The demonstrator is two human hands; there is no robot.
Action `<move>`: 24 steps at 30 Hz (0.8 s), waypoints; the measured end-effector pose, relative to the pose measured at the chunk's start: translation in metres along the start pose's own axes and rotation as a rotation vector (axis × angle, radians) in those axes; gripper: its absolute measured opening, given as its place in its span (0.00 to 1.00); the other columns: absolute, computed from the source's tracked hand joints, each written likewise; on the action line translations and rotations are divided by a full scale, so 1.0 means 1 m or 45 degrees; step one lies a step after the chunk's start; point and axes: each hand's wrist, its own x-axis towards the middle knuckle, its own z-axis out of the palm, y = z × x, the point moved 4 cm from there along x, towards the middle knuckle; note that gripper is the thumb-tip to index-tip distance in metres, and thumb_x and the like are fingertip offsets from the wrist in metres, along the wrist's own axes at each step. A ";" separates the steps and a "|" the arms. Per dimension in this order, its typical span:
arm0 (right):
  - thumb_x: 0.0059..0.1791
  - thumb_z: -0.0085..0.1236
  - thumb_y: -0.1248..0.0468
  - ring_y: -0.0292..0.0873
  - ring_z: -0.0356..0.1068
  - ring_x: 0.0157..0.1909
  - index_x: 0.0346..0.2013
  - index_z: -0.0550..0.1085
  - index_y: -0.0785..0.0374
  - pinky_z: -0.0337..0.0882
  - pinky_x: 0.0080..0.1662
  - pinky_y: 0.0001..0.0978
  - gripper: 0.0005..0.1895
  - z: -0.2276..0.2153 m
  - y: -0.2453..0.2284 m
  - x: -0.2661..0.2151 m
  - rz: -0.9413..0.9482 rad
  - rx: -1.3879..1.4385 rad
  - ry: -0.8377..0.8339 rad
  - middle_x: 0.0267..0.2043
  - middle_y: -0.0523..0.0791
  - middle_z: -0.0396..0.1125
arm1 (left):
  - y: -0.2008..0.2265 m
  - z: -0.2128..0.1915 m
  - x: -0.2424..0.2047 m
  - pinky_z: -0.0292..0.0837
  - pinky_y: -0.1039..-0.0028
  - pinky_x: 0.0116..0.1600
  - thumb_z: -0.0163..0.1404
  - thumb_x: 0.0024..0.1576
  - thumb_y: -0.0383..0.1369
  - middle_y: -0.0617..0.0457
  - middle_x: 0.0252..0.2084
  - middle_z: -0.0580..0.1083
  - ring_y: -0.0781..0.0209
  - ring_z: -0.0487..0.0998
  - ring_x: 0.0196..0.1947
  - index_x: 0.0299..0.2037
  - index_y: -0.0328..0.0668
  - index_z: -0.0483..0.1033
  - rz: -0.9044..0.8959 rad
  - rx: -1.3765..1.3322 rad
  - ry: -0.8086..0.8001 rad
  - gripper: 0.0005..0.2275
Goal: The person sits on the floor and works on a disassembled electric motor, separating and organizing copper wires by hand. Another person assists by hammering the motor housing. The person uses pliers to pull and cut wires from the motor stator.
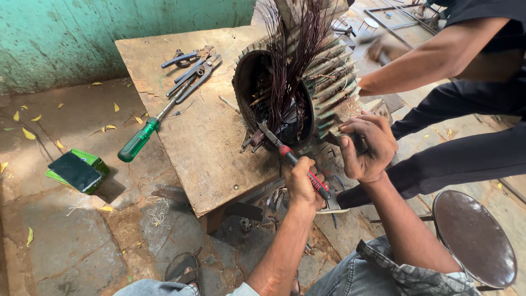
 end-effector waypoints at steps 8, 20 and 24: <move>0.51 0.60 0.65 0.52 0.73 0.49 0.38 0.77 0.67 0.72 0.62 0.45 0.07 -0.001 0.000 0.000 -0.003 -0.007 -0.003 0.40 0.49 0.74 | 0.008 0.004 -0.005 0.58 0.70 0.18 0.49 0.50 0.29 0.56 0.22 0.57 0.66 0.57 0.14 0.37 0.42 0.60 0.125 0.059 -0.008 0.10; 0.49 0.59 0.65 0.53 0.73 0.49 0.37 0.77 0.67 0.71 0.63 0.47 0.07 0.000 -0.005 -0.002 -0.036 -0.003 0.000 0.39 0.49 0.74 | 0.009 -0.004 -0.009 0.67 0.69 0.21 0.50 0.47 0.27 0.56 0.28 0.64 0.65 0.66 0.18 0.46 0.46 0.63 0.117 0.116 0.135 0.16; 0.50 0.60 0.64 0.53 0.74 0.50 0.38 0.76 0.68 0.71 0.61 0.45 0.08 0.000 -0.001 -0.001 -0.039 -0.009 0.003 0.39 0.49 0.73 | 0.005 -0.005 -0.008 0.60 0.70 0.17 0.49 0.47 0.29 0.55 0.24 0.61 0.65 0.61 0.14 0.42 0.47 0.62 0.070 0.042 0.085 0.14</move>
